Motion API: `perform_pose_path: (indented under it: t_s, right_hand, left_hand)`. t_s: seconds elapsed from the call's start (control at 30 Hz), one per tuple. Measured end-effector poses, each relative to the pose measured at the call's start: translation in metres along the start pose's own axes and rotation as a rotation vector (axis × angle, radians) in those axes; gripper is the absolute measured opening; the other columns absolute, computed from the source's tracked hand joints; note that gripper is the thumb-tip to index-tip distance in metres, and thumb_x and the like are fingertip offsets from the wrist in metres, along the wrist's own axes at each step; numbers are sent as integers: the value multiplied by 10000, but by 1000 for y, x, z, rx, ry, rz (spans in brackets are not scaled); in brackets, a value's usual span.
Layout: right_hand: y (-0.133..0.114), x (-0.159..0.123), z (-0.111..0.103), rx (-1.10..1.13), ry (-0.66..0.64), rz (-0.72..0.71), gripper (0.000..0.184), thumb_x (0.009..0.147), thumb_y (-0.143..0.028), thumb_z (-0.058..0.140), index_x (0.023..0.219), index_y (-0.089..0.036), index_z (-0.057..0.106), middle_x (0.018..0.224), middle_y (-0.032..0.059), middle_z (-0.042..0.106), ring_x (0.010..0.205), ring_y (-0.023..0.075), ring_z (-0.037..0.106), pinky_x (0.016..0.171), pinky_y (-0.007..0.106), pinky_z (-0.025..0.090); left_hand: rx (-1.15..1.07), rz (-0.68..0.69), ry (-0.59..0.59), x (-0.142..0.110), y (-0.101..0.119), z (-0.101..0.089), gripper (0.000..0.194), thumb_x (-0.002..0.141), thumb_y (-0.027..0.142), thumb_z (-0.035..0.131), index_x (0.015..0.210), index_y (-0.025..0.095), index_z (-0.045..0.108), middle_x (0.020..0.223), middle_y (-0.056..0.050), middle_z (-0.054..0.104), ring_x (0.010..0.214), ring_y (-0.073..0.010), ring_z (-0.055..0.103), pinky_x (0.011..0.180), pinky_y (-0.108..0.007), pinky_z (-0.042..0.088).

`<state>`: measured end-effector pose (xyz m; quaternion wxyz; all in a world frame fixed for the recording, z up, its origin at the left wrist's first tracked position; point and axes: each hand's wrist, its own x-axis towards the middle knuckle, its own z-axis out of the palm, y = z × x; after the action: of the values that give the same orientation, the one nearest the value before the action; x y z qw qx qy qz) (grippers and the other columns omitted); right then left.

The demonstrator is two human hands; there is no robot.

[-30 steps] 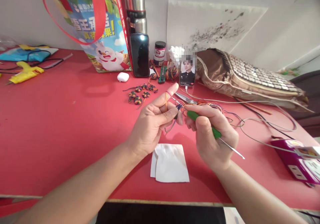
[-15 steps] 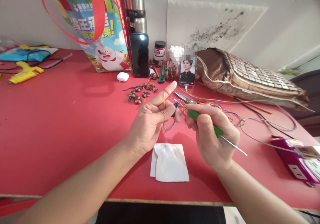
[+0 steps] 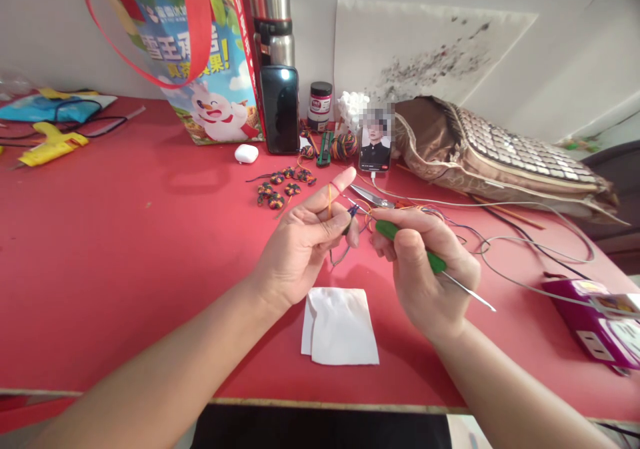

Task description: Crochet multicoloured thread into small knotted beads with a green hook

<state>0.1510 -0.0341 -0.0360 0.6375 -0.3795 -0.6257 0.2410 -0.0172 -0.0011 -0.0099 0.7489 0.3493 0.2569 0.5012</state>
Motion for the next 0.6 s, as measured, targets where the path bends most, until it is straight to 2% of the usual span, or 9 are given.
perform_pose_path:
  t_s: [0.2,0.37,0.6]
  right_hand:
    - [-3,5,-4,-55,-46,-31,208,1075,-300,676,1215,-267,826,847,15,708,736,165,640,693,337,543]
    - [-6,5,-6,-46,-63,-31,206,1074,-285,678,1212,-262,828,841,16,708,711,156,618,668,329,528]
    - [-10,8,-6,-16,-65,-30,192,1073,-297,679,1179,-246,832,823,16,714,696,149,610,651,321,525]
  left_hand:
    - [-7,-8,-33,2,6,-1,560,872,146,814,1424,173,725,653,49,622,646,-106,583,625,-217,455]
    - [-40,-18,-62,3,12,-3,420,859,112,792,1274,179,802,640,40,595,630,-107,572,589,-214,448]
    - [-50,-16,-53,5,15,-3,385,870,63,732,1228,177,821,606,39,565,593,-102,520,603,-216,455]
